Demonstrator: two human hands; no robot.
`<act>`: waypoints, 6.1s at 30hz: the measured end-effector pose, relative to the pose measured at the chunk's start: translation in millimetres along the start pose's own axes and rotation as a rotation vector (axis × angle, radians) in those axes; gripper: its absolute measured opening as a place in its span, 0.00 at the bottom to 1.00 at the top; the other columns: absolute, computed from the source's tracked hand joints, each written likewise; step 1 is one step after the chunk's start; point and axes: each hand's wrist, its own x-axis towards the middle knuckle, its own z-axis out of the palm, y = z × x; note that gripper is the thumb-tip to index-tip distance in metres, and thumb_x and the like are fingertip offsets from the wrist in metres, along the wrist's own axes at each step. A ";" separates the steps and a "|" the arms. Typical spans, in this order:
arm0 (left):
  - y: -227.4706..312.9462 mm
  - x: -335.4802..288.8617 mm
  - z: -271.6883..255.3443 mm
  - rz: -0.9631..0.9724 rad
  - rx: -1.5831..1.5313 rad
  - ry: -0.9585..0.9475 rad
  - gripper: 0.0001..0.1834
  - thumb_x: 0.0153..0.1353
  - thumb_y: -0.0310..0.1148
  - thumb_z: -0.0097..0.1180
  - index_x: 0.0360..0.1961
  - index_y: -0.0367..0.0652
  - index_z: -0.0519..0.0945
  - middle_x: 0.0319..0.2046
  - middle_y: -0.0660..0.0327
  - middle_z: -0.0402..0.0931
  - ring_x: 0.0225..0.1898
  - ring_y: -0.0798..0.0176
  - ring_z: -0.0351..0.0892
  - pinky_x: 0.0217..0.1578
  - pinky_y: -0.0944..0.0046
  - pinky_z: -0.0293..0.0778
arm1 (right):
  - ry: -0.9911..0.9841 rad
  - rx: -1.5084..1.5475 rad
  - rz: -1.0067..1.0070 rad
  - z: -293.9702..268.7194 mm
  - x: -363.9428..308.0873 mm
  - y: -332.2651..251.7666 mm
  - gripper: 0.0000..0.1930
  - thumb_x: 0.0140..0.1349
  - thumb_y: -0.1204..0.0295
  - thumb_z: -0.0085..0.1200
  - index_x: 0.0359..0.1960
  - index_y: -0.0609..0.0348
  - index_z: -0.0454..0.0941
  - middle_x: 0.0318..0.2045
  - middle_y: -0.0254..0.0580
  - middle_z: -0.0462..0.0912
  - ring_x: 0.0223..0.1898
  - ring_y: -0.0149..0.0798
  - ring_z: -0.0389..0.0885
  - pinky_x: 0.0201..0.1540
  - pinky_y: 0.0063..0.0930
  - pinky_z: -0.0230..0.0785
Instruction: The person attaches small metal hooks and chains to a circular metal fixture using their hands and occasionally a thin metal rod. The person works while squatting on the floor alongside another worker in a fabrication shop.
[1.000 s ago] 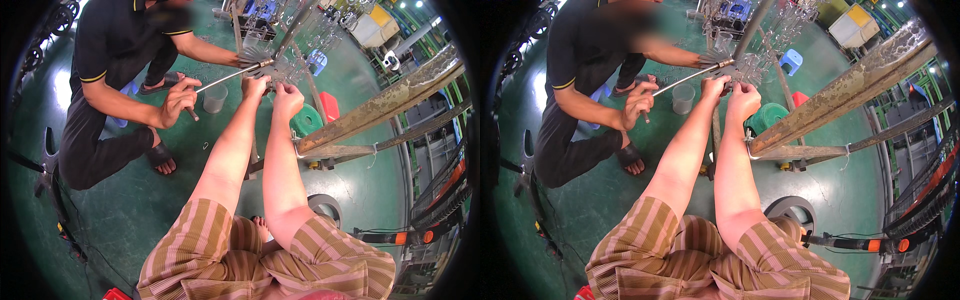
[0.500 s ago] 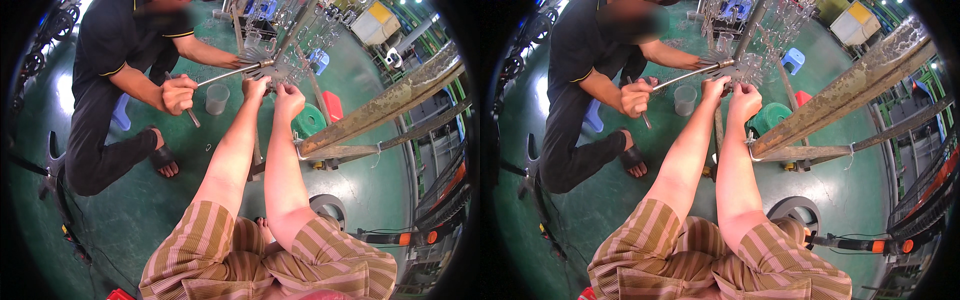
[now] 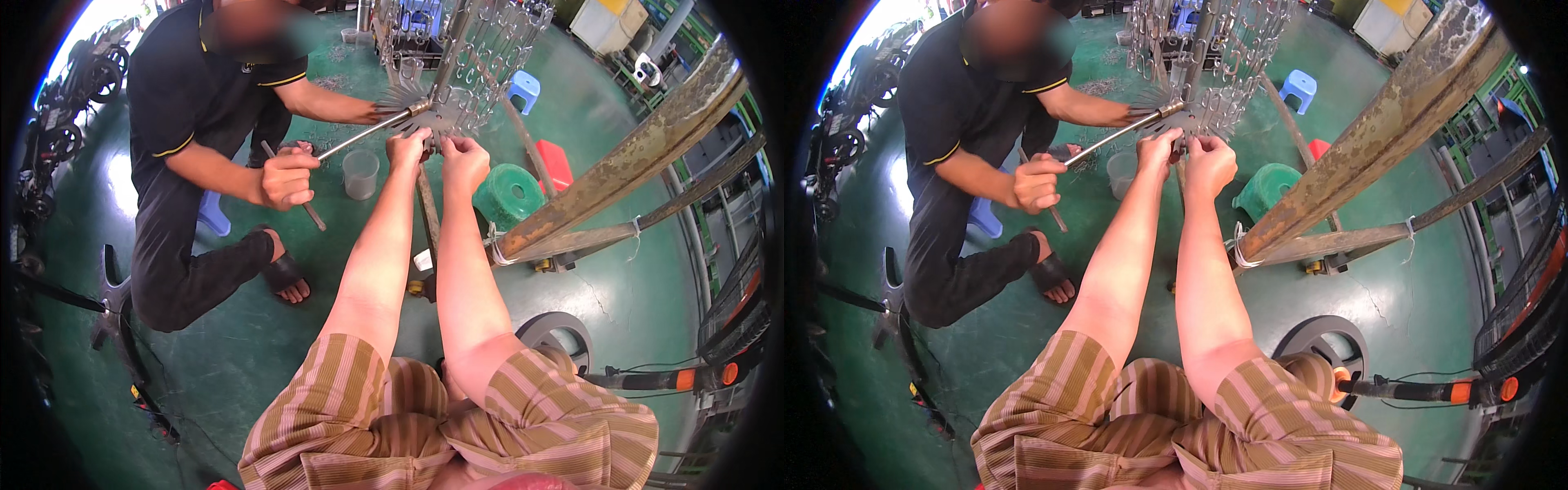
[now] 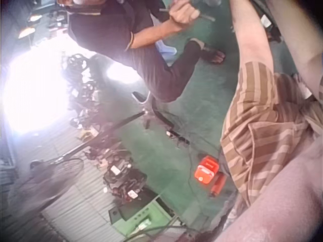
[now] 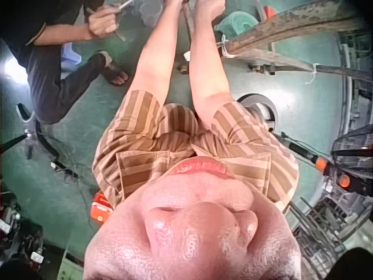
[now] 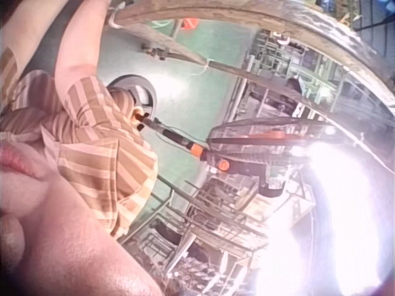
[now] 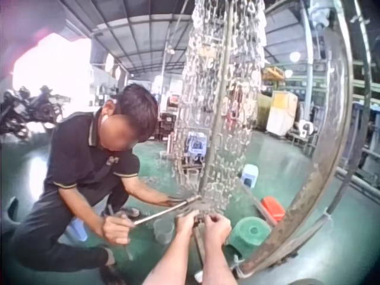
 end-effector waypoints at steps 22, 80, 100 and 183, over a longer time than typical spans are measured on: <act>-9.5 7.4 5.5 -0.014 -0.040 -0.055 0.08 0.47 0.26 0.64 0.27 0.37 0.77 0.23 0.59 0.77 0.20 0.64 0.76 0.16 0.65 0.68 | 0.014 0.047 -0.048 -4.4 5.8 6.3 0.07 0.46 0.68 0.62 0.26 0.57 0.83 0.22 0.44 0.83 0.25 0.43 0.82 0.32 0.35 0.71; 212.7 -333.1 49.1 -0.176 1.824 -1.134 0.27 0.59 0.48 0.46 0.57 0.46 0.67 0.48 0.50 0.73 0.48 0.44 0.71 0.47 0.50 0.69 | -1.248 -0.223 0.308 -496.1 -137.9 -80.3 0.29 0.52 0.48 0.50 0.53 0.49 0.72 0.52 0.41 0.73 0.56 0.42 0.67 0.61 0.44 0.52; 280.0 -282.2 156.1 -0.415 2.024 -1.451 0.24 0.59 0.41 0.51 0.55 0.41 0.70 0.42 0.54 0.76 0.40 0.55 0.75 0.40 0.59 0.71 | 0.372 0.289 1.620 -621.8 -353.9 -121.8 0.31 0.52 0.48 0.56 0.48 0.65 0.76 0.50 0.50 0.76 0.49 0.44 0.76 0.52 0.33 0.65; 328.5 -1522.9 638.3 -0.474 -1.206 -2.724 0.11 0.53 0.34 0.60 0.30 0.34 0.81 0.22 0.61 0.77 0.27 0.70 0.71 0.30 0.67 0.66 | 2.027 -1.076 0.005 -1372.9 -352.0 -572.7 0.05 0.56 0.73 0.57 0.28 0.61 0.77 0.22 0.31 0.77 0.21 0.23 0.69 0.26 0.13 0.59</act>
